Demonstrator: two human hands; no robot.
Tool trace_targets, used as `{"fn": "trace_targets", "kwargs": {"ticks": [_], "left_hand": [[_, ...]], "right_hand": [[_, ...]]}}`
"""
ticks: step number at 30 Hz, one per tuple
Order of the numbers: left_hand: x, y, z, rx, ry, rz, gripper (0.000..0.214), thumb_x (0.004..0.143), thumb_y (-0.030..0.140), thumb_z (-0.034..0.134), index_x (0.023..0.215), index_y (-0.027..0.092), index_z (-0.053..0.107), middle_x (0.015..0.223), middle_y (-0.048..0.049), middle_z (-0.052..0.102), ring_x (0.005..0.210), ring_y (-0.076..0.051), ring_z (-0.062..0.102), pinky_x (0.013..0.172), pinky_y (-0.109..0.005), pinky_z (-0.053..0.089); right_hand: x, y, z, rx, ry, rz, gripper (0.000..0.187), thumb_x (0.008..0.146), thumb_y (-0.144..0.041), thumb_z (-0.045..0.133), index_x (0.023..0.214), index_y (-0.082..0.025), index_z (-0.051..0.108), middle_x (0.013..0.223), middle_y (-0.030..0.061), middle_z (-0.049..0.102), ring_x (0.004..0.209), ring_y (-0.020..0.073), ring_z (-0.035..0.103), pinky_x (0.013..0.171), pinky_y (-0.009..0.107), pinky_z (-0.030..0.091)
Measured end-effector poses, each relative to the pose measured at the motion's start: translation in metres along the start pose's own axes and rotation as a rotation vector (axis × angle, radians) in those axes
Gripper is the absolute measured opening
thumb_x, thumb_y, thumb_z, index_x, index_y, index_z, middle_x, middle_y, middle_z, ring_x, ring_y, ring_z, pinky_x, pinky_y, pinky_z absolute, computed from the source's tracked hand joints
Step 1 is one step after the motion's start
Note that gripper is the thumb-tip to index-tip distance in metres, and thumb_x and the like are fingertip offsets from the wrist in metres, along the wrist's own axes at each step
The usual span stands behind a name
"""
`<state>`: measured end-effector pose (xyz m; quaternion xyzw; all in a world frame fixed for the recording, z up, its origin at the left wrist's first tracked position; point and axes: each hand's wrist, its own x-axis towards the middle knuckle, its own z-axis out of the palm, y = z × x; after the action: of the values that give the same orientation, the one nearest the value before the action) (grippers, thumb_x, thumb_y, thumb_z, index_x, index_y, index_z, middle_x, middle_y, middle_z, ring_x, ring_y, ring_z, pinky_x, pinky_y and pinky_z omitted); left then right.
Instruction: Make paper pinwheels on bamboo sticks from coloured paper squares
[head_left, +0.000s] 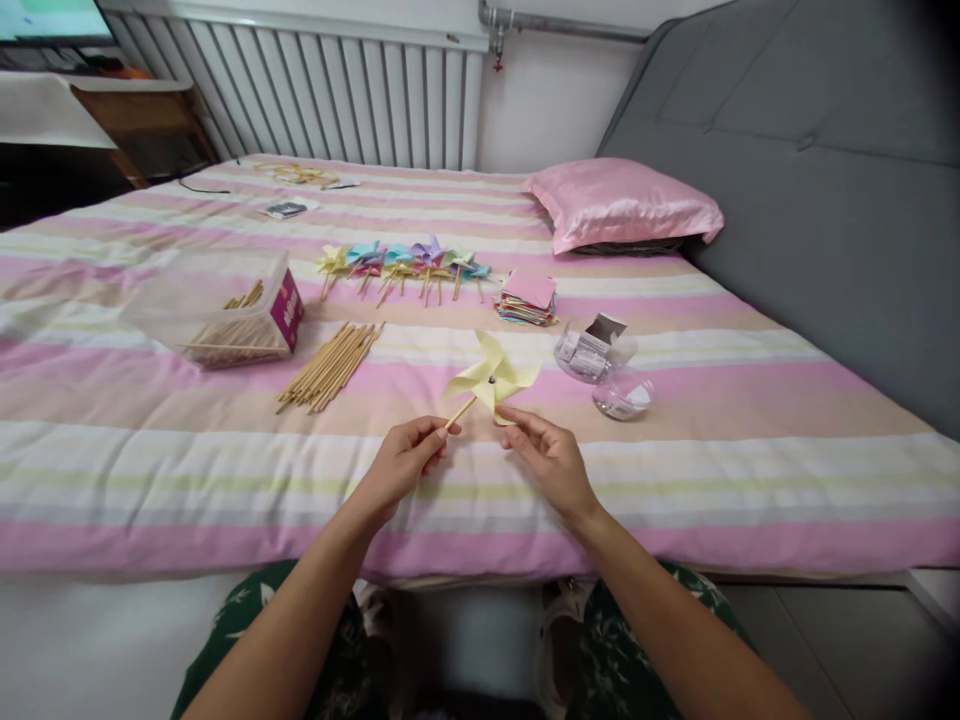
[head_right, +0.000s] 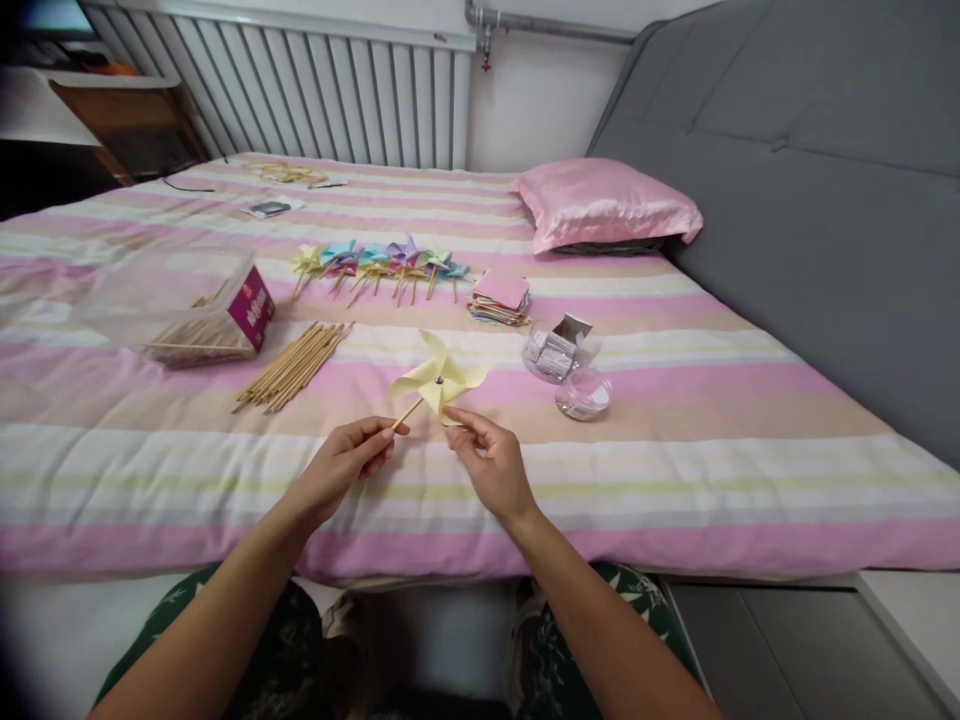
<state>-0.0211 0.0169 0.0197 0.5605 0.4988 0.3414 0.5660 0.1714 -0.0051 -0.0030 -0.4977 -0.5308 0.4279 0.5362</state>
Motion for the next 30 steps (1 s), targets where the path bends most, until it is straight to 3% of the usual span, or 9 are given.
{"fn": "trace_targets", "kwargs": {"ticks": [3, 5, 8, 10, 12, 17, 21, 26, 30], "left_hand": [[0.000, -0.001, -0.001, -0.015, 0.008, 0.001, 0.032, 0.078, 0.039, 0.055, 0.094, 0.013, 0.065, 0.060, 0.0036, 0.045, 0.049, -0.007, 0.036, 0.046, -0.020, 0.025], [0.001, -0.002, -0.001, -0.010, 0.007, -0.002, 0.031, 0.078, 0.038, 0.055, 0.094, 0.014, 0.065, 0.061, 0.0035, 0.045, 0.049, -0.007, 0.035, 0.046, -0.019, 0.025], [0.001, -0.002, -0.001, 0.015, 0.004, 0.005, 0.030, 0.079, 0.037, 0.054, 0.094, 0.013, 0.065, 0.060, 0.0038, 0.045, 0.049, -0.007, 0.035, 0.047, -0.020, 0.025], [0.000, -0.002, -0.001, 0.040, 0.000, 0.015, 0.030, 0.078, 0.036, 0.053, 0.093, 0.013, 0.065, 0.060, 0.0040, 0.044, 0.049, -0.007, 0.035, 0.047, -0.020, 0.026], [0.000, -0.001, 0.000, 0.076, -0.014, 0.020, 0.028, 0.078, 0.035, 0.053, 0.091, 0.013, 0.066, 0.059, 0.0040, 0.044, 0.049, -0.008, 0.035, 0.046, -0.020, 0.025], [-0.001, 0.000, 0.000, 0.194, -0.085, -0.007, 0.028, 0.077, 0.033, 0.051, 0.087, 0.013, 0.068, 0.054, 0.0042, 0.041, 0.049, -0.009, 0.033, 0.045, -0.021, 0.021], [-0.001, 0.002, 0.000, 0.223, -0.121, -0.031, 0.031, 0.077, 0.034, 0.050, 0.087, 0.012, 0.069, 0.055, 0.0036, 0.041, 0.051, -0.010, 0.034, 0.047, -0.021, 0.023], [-0.002, 0.003, 0.000, 0.222, -0.149, -0.043, 0.030, 0.077, 0.033, 0.049, 0.085, 0.012, 0.069, 0.058, 0.0028, 0.044, 0.054, -0.010, 0.036, 0.049, -0.022, 0.024], [-0.002, 0.002, 0.000, 0.212, -0.152, -0.057, 0.028, 0.078, 0.031, 0.048, 0.085, 0.014, 0.069, 0.057, 0.0041, 0.040, 0.052, -0.009, 0.033, 0.048, -0.022, 0.021]], "right_hand": [[-0.003, -0.002, 0.003, -0.015, -0.089, -0.044, 0.041, 0.080, -0.039, 0.059, 0.116, -0.018, 0.061, 0.097, 0.0077, 0.070, 0.076, 0.0165, 0.064, 0.070, 0.031, 0.053], [-0.005, -0.004, 0.003, -0.054, -0.064, -0.049, 0.043, 0.081, -0.039, 0.058, 0.117, -0.018, 0.059, 0.086, 0.0058, 0.070, 0.069, 0.0151, 0.062, 0.064, 0.029, 0.052], [-0.004, -0.006, -0.003, -0.176, 0.170, -0.081, 0.034, 0.081, -0.040, 0.057, 0.105, -0.016, 0.064, 0.066, 0.0015, 0.064, 0.059, 0.0140, 0.057, 0.056, 0.027, 0.048], [-0.001, -0.007, -0.010, -0.276, 0.387, -0.154, 0.027, 0.080, -0.040, 0.058, 0.091, -0.016, 0.066, 0.069, 0.0021, 0.062, 0.061, 0.0146, 0.055, 0.060, 0.028, 0.047], [0.004, -0.009, -0.018, -0.375, 0.503, -0.245, 0.024, 0.078, -0.038, 0.061, 0.088, -0.016, 0.065, 0.080, 0.0047, 0.063, 0.072, 0.0172, 0.056, 0.069, 0.032, 0.047], [0.012, -0.010, -0.028, -0.483, 0.331, -0.315, 0.029, 0.073, -0.032, 0.065, 0.099, -0.019, 0.065, 0.104, 0.0075, 0.065, 0.103, 0.0241, 0.054, 0.091, 0.041, 0.040], [0.012, -0.005, -0.025, -0.435, 0.233, -0.175, 0.024, 0.072, -0.036, 0.064, 0.088, -0.019, 0.067, 0.092, 0.0067, 0.069, 0.094, 0.0247, 0.058, 0.082, 0.038, 0.045], [0.011, -0.002, -0.023, -0.459, 0.231, -0.184, 0.015, 0.069, -0.033, 0.066, 0.073, -0.018, 0.067, 0.082, 0.0064, 0.069, 0.087, 0.0242, 0.060, 0.080, 0.036, 0.045], [0.012, -0.001, -0.023, -0.429, 0.213, -0.116, 0.020, 0.069, -0.035, 0.067, 0.078, -0.017, 0.068, 0.086, 0.0079, 0.070, 0.086, 0.0248, 0.062, 0.081, 0.037, 0.046]]}}
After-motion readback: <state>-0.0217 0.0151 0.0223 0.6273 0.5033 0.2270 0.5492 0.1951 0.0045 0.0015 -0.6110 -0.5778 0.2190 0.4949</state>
